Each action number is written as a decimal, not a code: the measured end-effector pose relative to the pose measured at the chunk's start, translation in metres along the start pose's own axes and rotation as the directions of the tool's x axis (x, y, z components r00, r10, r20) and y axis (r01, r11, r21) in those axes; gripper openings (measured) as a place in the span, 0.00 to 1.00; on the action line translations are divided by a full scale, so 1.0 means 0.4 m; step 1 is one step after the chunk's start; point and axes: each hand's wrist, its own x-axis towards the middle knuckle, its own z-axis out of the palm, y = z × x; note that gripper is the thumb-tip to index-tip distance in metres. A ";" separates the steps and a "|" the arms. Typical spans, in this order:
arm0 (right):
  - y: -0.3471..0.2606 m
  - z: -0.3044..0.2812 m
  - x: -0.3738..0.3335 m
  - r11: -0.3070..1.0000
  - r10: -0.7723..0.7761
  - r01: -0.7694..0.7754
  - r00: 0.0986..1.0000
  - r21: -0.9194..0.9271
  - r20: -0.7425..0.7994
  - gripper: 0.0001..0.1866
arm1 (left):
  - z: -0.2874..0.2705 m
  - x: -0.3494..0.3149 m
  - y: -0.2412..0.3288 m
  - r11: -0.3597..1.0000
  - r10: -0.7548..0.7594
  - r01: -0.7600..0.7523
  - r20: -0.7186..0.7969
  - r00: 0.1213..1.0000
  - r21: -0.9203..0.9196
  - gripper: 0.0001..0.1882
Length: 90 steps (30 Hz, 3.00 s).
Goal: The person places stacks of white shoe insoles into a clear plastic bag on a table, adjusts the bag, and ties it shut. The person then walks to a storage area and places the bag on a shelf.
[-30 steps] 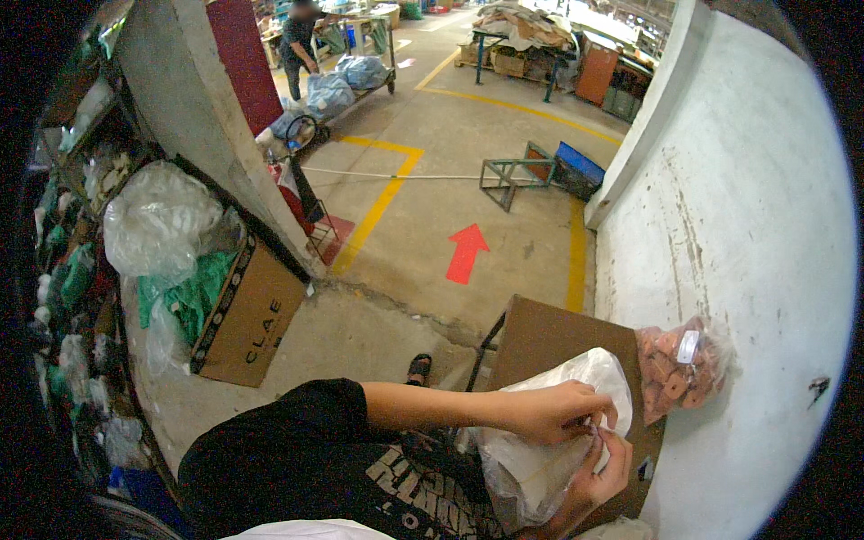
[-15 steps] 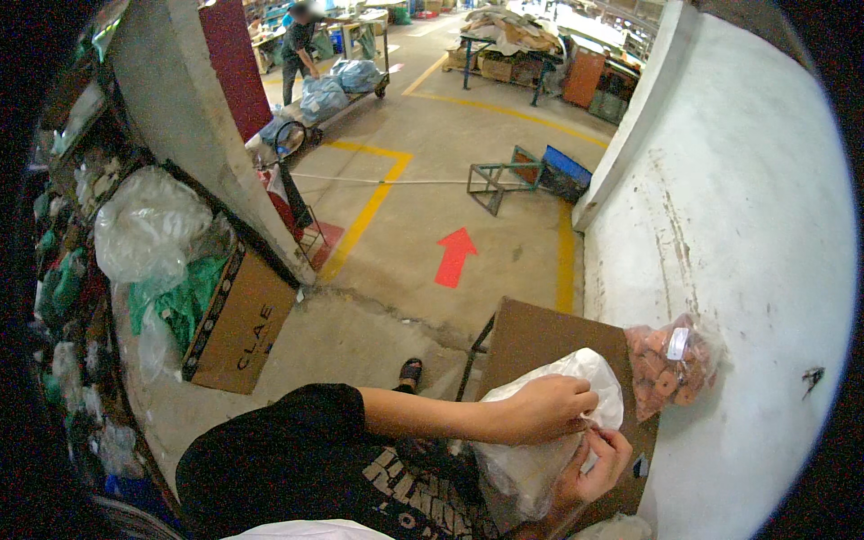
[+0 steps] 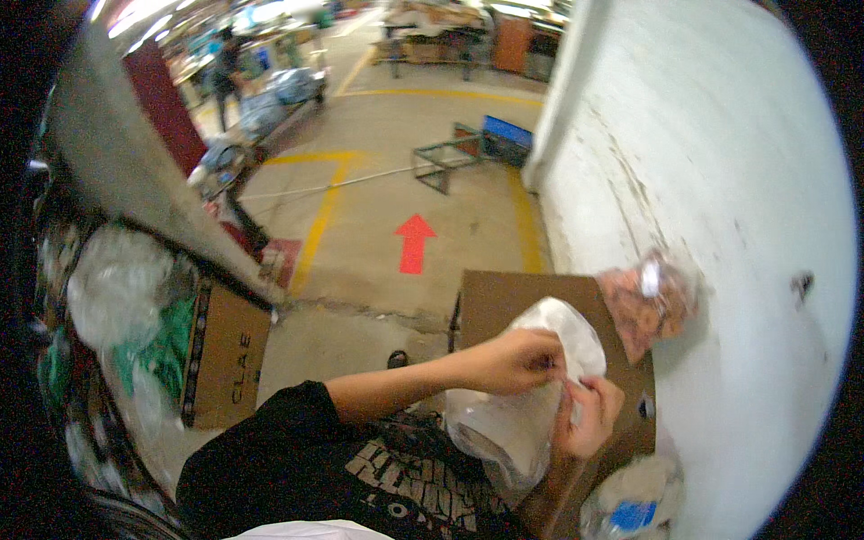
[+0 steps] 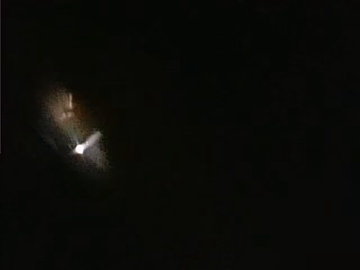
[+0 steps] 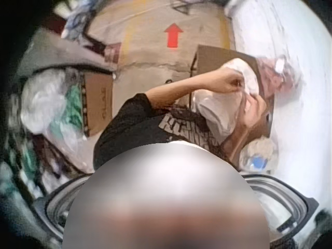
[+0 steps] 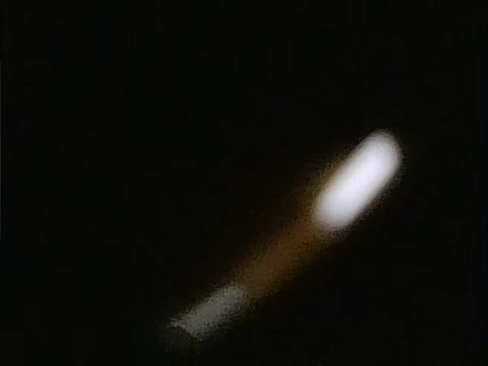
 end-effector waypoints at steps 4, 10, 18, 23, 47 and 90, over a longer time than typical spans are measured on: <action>-0.027 -0.020 -0.002 0.999 0.026 -0.025 1.000 -0.034 0.015 0.06 | 0.020 0.003 0.000 0.943 0.273 -0.215 -0.221 0.936 0.253 0.06; -0.040 -0.008 -0.057 0.997 0.014 -0.014 1.000 -0.080 -0.004 0.08 | -0.007 -0.001 -0.144 0.937 0.130 -0.006 -0.335 0.933 0.349 0.05; -0.075 -0.085 -0.142 0.936 0.328 -0.266 0.896 0.230 -0.300 0.05 | -0.068 0.077 -0.091 0.975 0.162 -0.171 0.068 0.984 0.145 0.10; -0.101 -0.015 -0.110 0.951 0.310 -0.299 0.916 0.081 -0.254 0.16 | 0.043 0.011 -0.044 0.968 0.200 -0.208 0.072 0.977 0.138 0.12; -0.167 -0.088 0.011 0.991 -0.062 0.099 0.941 -0.094 0.334 0.07 | -0.012 -0.120 0.030 0.986 0.126 -0.126 -0.005 0.992 -0.107 0.02; -0.159 0.012 -0.116 0.720 0.527 -0.561 0.825 0.408 0.204 0.06 | 0.044 -0.157 0.043 0.990 -0.056 0.039 -0.124 0.991 -0.136 0.04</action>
